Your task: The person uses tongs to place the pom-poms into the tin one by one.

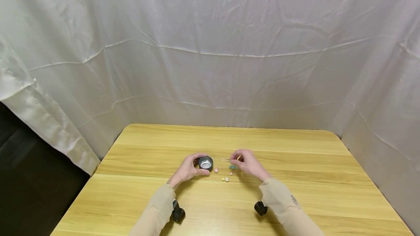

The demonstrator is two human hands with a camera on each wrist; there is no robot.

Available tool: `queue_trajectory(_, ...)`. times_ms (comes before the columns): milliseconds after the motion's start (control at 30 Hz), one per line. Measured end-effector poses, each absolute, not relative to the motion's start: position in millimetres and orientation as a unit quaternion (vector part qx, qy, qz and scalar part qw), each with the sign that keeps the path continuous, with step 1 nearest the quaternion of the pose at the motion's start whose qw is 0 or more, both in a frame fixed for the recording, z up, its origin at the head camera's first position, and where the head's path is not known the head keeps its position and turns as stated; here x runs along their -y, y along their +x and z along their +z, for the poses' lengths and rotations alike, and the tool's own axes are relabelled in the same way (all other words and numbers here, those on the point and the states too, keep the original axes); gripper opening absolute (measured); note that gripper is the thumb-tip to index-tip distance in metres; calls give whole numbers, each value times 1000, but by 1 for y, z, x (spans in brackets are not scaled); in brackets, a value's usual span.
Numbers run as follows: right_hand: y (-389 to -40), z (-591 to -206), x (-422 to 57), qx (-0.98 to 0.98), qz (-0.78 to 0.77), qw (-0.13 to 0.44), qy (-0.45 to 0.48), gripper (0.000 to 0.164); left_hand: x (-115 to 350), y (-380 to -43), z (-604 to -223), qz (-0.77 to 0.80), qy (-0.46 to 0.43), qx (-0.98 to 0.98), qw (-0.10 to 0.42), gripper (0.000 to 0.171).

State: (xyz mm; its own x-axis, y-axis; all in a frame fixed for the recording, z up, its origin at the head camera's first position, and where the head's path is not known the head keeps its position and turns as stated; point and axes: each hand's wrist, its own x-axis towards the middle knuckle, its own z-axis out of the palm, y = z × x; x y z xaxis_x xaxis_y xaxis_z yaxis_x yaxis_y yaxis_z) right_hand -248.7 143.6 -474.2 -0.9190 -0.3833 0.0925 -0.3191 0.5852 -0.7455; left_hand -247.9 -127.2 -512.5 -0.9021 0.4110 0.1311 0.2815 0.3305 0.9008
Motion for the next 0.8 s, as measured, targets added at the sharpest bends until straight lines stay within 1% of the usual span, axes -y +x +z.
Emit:
queue_trajectory(300, -243, -479, -173, -885, -419, 42, -197, 9, 128, -246, -509, 544, 209, -809, 72, 60)
queue_trajectory(567, -238, -483, -197, -898, -397, 19, -186, 5, 127, -248, -512, 542, 207, -811, 73, 60)
queue_trajectory(800, -235, -486, -213, -900, -394, 26, -185, 5, 126, -249, -513, 538, 205, -815, 70, 59)
